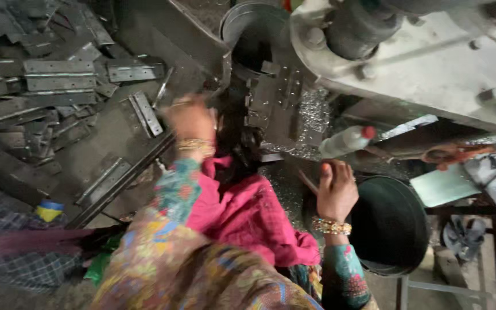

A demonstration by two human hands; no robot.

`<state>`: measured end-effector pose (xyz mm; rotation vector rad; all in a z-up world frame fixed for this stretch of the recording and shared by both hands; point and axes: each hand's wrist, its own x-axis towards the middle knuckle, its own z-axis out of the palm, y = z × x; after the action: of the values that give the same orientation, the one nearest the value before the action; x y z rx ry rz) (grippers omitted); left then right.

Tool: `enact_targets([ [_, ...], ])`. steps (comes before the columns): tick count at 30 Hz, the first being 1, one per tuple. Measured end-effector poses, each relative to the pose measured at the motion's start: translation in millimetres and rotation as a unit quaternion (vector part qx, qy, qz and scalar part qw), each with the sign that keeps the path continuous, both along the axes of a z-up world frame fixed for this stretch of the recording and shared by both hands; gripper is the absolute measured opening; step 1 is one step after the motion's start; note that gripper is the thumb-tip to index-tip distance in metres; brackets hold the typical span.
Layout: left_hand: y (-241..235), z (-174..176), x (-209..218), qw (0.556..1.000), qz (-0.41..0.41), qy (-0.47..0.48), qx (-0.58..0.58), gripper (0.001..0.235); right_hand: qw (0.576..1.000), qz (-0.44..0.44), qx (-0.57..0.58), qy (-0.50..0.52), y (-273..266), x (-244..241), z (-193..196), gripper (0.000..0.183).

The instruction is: The person operates a small metal press to punch or shape metal hinge components, periodically reaching into a bin to retrieve more parts and placing finished pieces into a separate container.

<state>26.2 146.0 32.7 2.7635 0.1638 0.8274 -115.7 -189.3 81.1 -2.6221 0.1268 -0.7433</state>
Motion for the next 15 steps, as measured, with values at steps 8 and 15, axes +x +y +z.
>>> enact_targets([
  [8,148.2,-95.6,33.2,0.944,0.160,0.262,0.122,0.024,0.998,0.008,-0.051,-0.019,20.1,17.4,40.5,0.030],
  [15,199.4,-71.5,6.0,0.982,0.129,0.135,0.012,0.018,0.992,0.081,0.095,0.003,50.0,-6.8,32.6,0.018],
])
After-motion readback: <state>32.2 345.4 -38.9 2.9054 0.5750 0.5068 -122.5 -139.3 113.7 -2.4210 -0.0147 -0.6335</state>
